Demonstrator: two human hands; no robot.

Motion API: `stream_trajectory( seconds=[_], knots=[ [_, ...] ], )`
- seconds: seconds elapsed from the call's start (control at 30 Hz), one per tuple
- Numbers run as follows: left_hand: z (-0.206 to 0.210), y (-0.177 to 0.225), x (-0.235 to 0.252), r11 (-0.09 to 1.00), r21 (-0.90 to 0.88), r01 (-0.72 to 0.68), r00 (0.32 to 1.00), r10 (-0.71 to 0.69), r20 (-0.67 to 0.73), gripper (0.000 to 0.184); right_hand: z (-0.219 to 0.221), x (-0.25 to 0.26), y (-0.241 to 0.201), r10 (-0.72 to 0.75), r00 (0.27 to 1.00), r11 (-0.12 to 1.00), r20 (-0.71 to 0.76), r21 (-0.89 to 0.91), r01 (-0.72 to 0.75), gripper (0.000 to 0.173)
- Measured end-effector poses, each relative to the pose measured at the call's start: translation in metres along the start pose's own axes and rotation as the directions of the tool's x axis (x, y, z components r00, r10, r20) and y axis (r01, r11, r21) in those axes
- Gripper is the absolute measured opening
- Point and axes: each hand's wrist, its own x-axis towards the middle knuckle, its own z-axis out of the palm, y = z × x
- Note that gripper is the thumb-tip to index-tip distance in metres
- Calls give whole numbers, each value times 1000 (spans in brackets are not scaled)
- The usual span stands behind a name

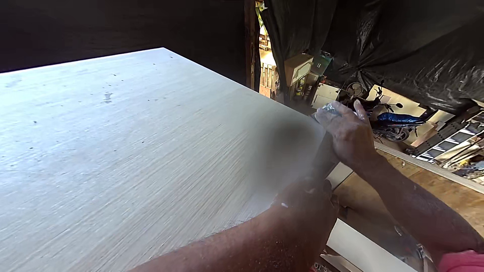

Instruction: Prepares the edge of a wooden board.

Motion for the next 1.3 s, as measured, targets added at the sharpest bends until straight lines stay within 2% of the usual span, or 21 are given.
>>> stream_trajectory(
  seconds=[0.07, 0.2, 0.33, 0.47, 0.6, 0.7, 0.77, 0.87, 1.0, 1.03, 1.1, 1.17, 1.23, 1.3],
  knots=[
    [0, -2, -1, 1000, 9, -6, 1000, 6, -20, 61, -1, 1, -3, 2, 1000, 1000, -7, 6, -2, 48],
    [3, -2, -1, 1000, 24, -8, 999, 9, -45, 56, -10, -13, -23, -70, 991, 996, -112, 53, 76, 47],
    [3, 0, -2, 1000, 20, -9, 999, 10, -51, 54, -1, -3, -10, -16, 997, 998, -72, 55, 20, 48],
    [3, -1, -3, 999, 33, -15, 998, 17, -63, 56, -15, -15, -26, -93, 990, 991, -107, 87, 102, 46],
    [1, -1, -1, 1000, 30, -6, 1000, 6, -22, 59, 0, 3, -7, -13, 1000, 999, -23, 32, 14, 48],
    [2, -1, -3, 1000, 21, -13, 999, 14, -45, 58, -15, -7, -28, -75, 994, 995, -76, 64, 80, 45],
    [3, -2, -2, 1000, 17, -6, 999, 7, -41, 60, -11, -7, -25, -95, 991, 991, -97, 83, 103, 43],
    [1, -1, 0, 1000, 0, -4, 1000, 4, -6, 61, 4, 5, -3, -6, 1000, 998, -2, 68, 7, 48],
    [2, -3, -2, 1000, 20, -16, 999, 17, -48, 63, -9, -12, -32, -87, 983, 986, -163, 126, 108, 42],
    [2, -4, -2, 1000, 19, -14, 999, 15, -42, 63, -6, -12, -28, -95, 978, 983, -184, 138, 121, 41],
    [2, -3, -2, 1000, 12, -10, 999, 10, -42, 56, 11, 0, 5, -15, 998, 994, -66, 109, 22, 41],
    [10, -1, -3, 999, 44, -15, 986, 22, -167, 48, 33, 13, 50, 158, 984, 987, 86, 18, -161, 46],
    [17, -2, -5, 998, 66, 11, 922, 16, -388, 43, 44, 7, 75, 259, 965, 966, 47, 8, -260, 50],
    [22, -2, -3, 994, -4, 109, 821, -92, -563, 51, 57, -18, 80, 320, 947, 945, -3, 72, -319, 52]
  ],
)
